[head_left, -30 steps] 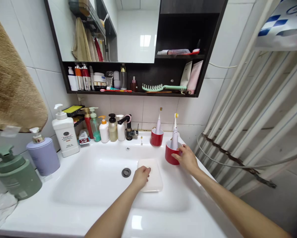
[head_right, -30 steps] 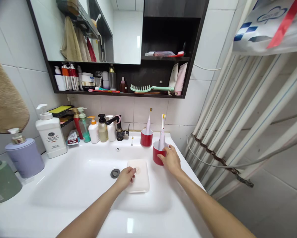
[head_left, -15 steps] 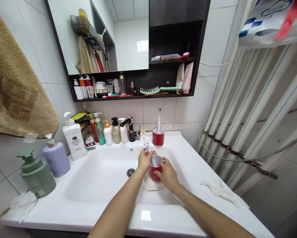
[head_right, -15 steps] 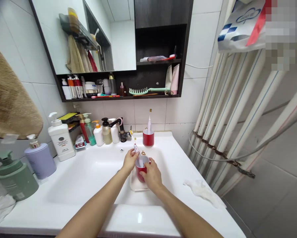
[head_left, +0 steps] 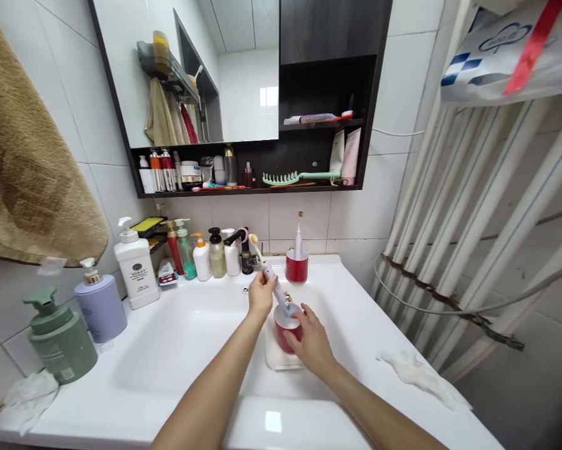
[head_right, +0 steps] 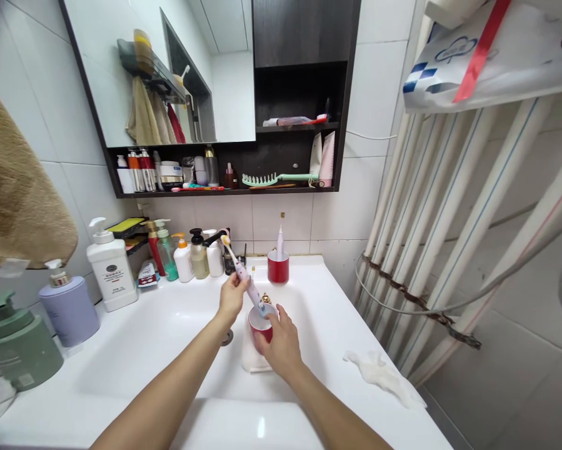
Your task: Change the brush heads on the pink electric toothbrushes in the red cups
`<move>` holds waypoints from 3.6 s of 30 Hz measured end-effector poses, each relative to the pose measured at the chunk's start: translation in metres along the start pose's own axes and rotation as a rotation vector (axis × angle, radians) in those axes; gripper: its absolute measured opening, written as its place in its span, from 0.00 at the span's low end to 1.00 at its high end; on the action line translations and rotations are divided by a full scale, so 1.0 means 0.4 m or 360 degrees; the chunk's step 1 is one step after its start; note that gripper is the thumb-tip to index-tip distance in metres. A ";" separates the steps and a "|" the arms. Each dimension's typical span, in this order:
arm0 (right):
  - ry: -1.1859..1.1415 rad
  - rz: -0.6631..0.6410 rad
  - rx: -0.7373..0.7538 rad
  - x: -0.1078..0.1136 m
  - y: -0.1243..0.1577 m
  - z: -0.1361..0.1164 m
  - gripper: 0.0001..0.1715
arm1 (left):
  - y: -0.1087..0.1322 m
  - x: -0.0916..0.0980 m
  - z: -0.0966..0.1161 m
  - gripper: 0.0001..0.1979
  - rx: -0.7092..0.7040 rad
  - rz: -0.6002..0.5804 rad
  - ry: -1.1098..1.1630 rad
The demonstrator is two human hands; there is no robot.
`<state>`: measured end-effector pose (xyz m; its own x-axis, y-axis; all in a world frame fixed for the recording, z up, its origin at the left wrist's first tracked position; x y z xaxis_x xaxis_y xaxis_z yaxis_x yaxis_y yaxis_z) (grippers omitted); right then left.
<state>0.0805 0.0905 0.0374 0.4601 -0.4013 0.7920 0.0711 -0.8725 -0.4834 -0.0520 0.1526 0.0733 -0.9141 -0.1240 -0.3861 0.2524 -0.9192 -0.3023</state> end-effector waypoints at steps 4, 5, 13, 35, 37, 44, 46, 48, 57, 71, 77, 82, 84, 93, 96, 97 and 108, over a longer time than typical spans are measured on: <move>-0.0519 0.0168 0.0105 0.075 0.000 -0.030 0.20 | 0.028 0.037 0.060 0.13 0.0101 0.0061 0.0315; -0.0650 0.0100 0.0112 0.075 0.001 -0.037 0.20 | 0.045 0.041 0.055 0.15 0.0165 0.0051 0.0374; -0.1144 -0.0749 -0.0032 -0.049 0.067 -0.085 0.10 | 0.118 0.083 -0.059 0.18 0.0468 0.0070 0.0644; -0.1017 -0.1069 -0.0107 -0.117 0.103 -0.099 0.16 | 0.088 0.189 -0.103 0.12 0.0405 0.0427 0.0653; -0.0995 -0.1066 -0.0116 -0.118 0.103 -0.097 0.16 | 0.089 0.193 -0.106 0.13 0.0406 0.0463 0.0675; -0.1089 -0.1146 -0.0180 -0.135 0.116 -0.093 0.17 | 0.090 0.195 -0.112 0.12 0.0436 0.0481 0.0688; -0.1110 -0.1155 -0.0186 -0.139 0.118 -0.093 0.18 | 0.092 0.199 -0.113 0.13 0.0442 0.0503 0.0678; -0.1057 -0.1088 -0.0179 -0.134 0.112 -0.087 0.17 | 0.092 0.200 -0.113 0.13 0.0448 0.0500 0.0684; -0.1013 -0.1119 -0.0158 -0.129 0.114 -0.092 0.16 | 0.093 0.204 -0.119 0.11 0.0450 0.0563 0.0794; -0.1071 -0.0844 -0.0206 -0.071 0.061 -0.058 0.14 | 0.067 0.221 -0.160 0.07 0.0730 0.0572 0.0306; -0.1030 -0.0543 -0.0456 -0.037 0.011 0.032 0.17 | -0.014 0.166 -0.203 0.04 0.0805 0.0425 -0.0063; -0.1024 -0.0347 -0.0482 -0.031 -0.015 0.080 0.18 | -0.104 0.137 -0.237 0.08 0.0788 0.0360 -0.0360; -0.1020 -0.0327 -0.0476 -0.031 -0.021 0.083 0.18 | -0.141 0.129 -0.250 0.09 0.0771 0.0356 -0.0455; -0.1049 -0.0371 -0.0416 -0.032 -0.023 0.063 0.18 | -0.258 0.100 -0.317 0.06 0.0766 0.0329 -0.0845; -0.1070 -0.0407 -0.0423 -0.040 -0.023 0.063 0.17 | -0.275 0.105 -0.308 0.07 0.0700 0.0332 -0.1013; -0.1077 -0.0413 -0.0425 -0.041 -0.024 0.064 0.16 | -0.277 0.107 -0.297 0.06 0.0650 0.0337 -0.1079; -0.1064 -0.0428 -0.0421 -0.041 -0.020 0.059 0.15 | -0.228 -0.028 -0.220 0.05 0.0320 -0.0129 -0.1847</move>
<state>0.0934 0.1107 0.0193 0.9002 0.0146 0.4352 0.0808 -0.9877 -0.1341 -0.0368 0.2709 0.0285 -0.6925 -0.2325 0.6830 0.2205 -0.9696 -0.1065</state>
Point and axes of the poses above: each hand's wrist, its own y-axis away from the middle knuckle, its own x-axis out of the back of the hand, z = x × y, the point moved 10 cm from there along -y, towards the middle knuckle, and after that the axes turned 10 degrees about y, right-handed, at the moved point
